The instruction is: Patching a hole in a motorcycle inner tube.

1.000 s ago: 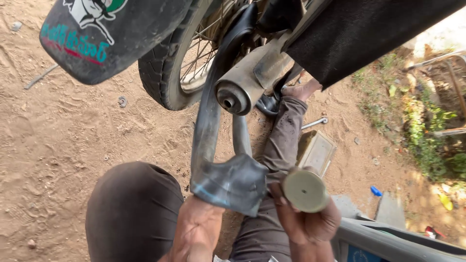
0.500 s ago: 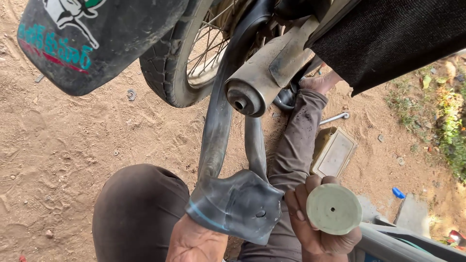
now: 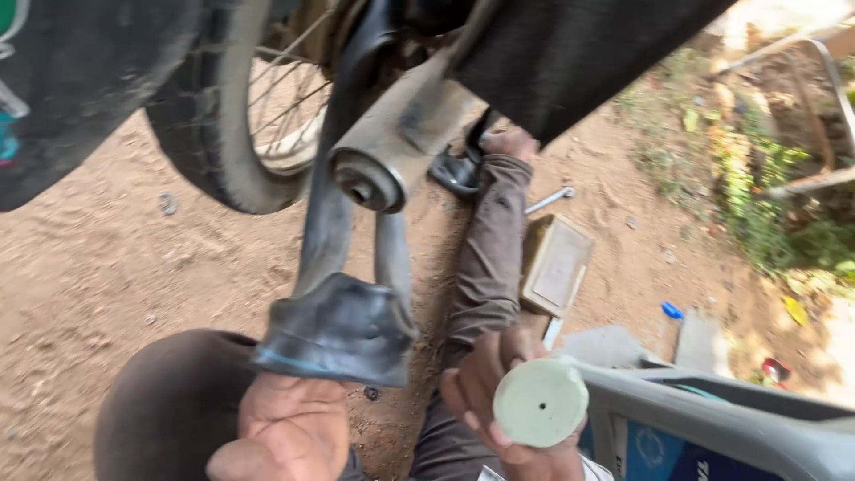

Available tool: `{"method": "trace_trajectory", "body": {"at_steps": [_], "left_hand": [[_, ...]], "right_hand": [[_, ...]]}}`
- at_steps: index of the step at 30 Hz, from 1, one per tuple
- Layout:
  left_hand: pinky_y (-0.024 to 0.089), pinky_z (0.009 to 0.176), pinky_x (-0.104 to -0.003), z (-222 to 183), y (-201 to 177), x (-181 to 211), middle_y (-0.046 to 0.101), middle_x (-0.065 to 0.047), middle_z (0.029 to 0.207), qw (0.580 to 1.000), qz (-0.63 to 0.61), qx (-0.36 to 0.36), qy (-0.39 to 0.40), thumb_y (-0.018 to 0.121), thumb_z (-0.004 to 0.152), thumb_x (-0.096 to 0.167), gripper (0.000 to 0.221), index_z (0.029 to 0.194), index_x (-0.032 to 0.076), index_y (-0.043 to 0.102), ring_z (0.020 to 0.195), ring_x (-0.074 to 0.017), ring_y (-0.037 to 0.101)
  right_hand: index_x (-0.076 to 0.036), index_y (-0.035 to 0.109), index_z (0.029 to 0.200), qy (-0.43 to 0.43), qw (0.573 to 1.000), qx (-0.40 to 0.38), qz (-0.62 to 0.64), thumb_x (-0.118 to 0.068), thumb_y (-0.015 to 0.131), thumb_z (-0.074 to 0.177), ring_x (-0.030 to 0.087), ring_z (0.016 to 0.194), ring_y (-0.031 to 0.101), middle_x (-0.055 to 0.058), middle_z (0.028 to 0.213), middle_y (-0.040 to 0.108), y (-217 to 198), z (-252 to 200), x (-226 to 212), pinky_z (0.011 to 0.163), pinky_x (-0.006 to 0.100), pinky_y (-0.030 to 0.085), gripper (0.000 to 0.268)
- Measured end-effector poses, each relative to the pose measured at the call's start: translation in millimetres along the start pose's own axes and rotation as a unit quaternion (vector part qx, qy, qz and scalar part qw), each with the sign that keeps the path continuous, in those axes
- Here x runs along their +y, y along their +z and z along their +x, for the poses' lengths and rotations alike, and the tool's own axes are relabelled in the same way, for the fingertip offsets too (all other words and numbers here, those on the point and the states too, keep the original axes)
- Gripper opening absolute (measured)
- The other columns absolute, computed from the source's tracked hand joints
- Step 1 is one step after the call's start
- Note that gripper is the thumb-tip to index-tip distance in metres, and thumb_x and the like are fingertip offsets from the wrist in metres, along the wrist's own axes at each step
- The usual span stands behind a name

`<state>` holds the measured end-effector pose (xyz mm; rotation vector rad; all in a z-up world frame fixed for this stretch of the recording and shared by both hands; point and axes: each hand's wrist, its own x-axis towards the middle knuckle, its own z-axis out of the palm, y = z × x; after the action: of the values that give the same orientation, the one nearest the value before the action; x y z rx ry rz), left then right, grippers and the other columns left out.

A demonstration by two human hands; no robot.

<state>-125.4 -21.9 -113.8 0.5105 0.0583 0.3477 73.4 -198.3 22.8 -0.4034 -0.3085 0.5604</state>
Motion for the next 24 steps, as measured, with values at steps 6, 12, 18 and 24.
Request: {"method": "trace_trajectory", "body": {"at_steps": [6, 12, 18, 24], "left_hand": [[0.061, 0.095, -0.030, 79.0, -303.2, -121.7, 0.070, -0.030, 0.127, 0.914, -0.324, -0.210, -0.123, 0.046, 0.106, 0.036, 0.064, 0.131, -0.023, 0.037, 0.111, -0.0159, 0.074], [0.045, 0.117, -0.064, 125.9, 79.9, 20.6, 0.052, -0.034, 0.148, 0.992, 0.077, -0.064, 0.081, 0.055, 0.085, 0.086, 0.123, 0.149, -0.017, 0.039, 0.134, -0.0487, 0.056], [0.044, 0.117, -0.062, 124.9, 87.6, 23.7, 0.053, -0.033, 0.145, 0.992, 0.087, -0.047, 0.077, 0.057, 0.082, 0.087, 0.123, 0.147, -0.017, 0.041, 0.132, -0.0450, 0.057], [0.045, 0.119, -0.061, 122.7, 85.5, 27.2, 0.056, -0.031, 0.144, 0.992, 0.098, -0.049, 0.065, 0.057, 0.081, 0.088, 0.121, 0.144, -0.015, 0.044, 0.133, -0.0428, 0.058]], "right_hand": [[-0.002, 0.055, 0.121, 0.006, 0.949, -0.302, 0.091, -0.026, 0.063, 0.103, 0.022, 0.079, 0.068, 0.008, 0.093, 0.062, -2.7, 28.8, 7.6, 0.075, 0.038, 0.047, 0.031], [-0.004, 0.060, 0.118, 0.014, 0.944, -0.321, 0.073, -0.020, 0.056, 0.105, 0.025, 0.083, 0.070, 0.009, 0.094, 0.063, -6.8, 19.6, 4.3, 0.078, 0.041, 0.050, 0.021], [-0.004, 0.060, 0.115, 0.004, 0.948, -0.316, 0.040, -0.025, 0.056, 0.106, 0.022, 0.078, 0.066, 0.007, 0.092, 0.062, 10.7, 7.5, 4.6, 0.078, 0.041, 0.049, 0.023], [-0.004, 0.062, 0.112, -0.006, 0.968, -0.249, 0.031, -0.024, 0.056, 0.107, 0.019, 0.075, 0.067, 0.005, 0.084, 0.058, 23.8, -4.8, 6.6, 0.074, 0.039, 0.048, 0.021]]}}
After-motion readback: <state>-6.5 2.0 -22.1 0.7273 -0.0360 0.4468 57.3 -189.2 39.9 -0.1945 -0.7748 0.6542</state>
